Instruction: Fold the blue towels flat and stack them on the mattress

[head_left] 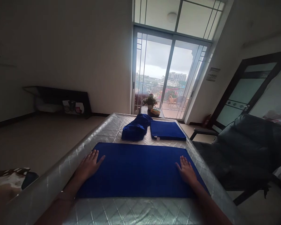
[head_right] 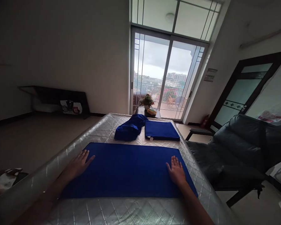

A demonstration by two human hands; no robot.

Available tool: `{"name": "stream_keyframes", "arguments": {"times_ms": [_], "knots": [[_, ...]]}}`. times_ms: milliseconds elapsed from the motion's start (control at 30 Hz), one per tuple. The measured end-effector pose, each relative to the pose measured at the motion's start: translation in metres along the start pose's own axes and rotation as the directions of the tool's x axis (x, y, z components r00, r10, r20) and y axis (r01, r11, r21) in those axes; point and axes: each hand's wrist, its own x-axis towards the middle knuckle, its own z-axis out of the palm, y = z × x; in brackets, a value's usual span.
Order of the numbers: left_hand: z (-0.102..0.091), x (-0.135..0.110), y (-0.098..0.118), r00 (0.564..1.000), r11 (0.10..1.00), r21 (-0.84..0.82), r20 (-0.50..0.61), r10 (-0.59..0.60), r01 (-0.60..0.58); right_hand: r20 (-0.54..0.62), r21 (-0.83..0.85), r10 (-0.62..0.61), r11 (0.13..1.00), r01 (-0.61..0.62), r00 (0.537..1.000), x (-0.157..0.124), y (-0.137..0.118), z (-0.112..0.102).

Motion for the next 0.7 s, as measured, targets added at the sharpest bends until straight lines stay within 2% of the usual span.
{"name": "stream_keyframes", "arguments": {"times_ms": [67,133,200,267,333,400,500,567,633,700], "knots": [[-0.003,-0.003,0.003,0.998,0.998,-0.021,-0.014,-0.062,0.062,-0.006,-0.028,0.06,0.998,-0.06,0.998,0.001,0.02,0.001],[-0.009,-0.006,0.007,0.994,0.997,-0.034,-0.084,-0.071,0.068,-0.011,-0.04,0.093,0.995,-0.093,0.996,0.002,0.028,0.002],[-0.015,-0.009,0.012,0.979,1.0,-0.022,-0.205,-0.021,0.017,-0.022,-0.042,0.105,0.994,-0.106,0.994,0.003,0.028,0.003],[-0.021,-0.013,0.023,0.943,0.997,0.01,-0.326,0.072,-0.073,-0.034,-0.038,0.101,0.994,-0.102,0.994,0.003,0.025,0.003],[-0.027,-0.019,0.045,0.915,0.985,0.039,-0.364,0.173,-0.17,-0.042,-0.028,0.092,0.995,-0.093,0.995,0.003,0.023,0.004],[-0.03,-0.028,0.078,0.916,0.964,0.04,-0.302,0.262,-0.262,-0.041,-0.01,0.091,0.996,-0.091,0.995,0.003,0.023,0.004],[-0.028,-0.047,0.142,0.905,0.911,-0.057,-0.154,0.397,-0.409,-0.037,0.016,0.093,0.996,-0.093,0.995,0.003,0.024,0.003],[-0.024,-0.059,0.181,0.866,0.855,-0.135,-0.05,0.498,-0.5,-0.04,0.029,0.088,0.996,-0.087,0.995,0.002,0.024,0.003],[-0.021,-0.067,0.208,0.826,0.817,-0.195,0.052,0.561,-0.543,-0.044,0.04,0.086,0.996,-0.084,0.995,0.001,0.024,0.002],[-0.02,-0.07,0.217,0.807,0.805,-0.232,0.114,0.58,-0.546,-0.047,0.045,0.086,0.995,-0.084,0.995,0.001,0.024,0.002]]}}
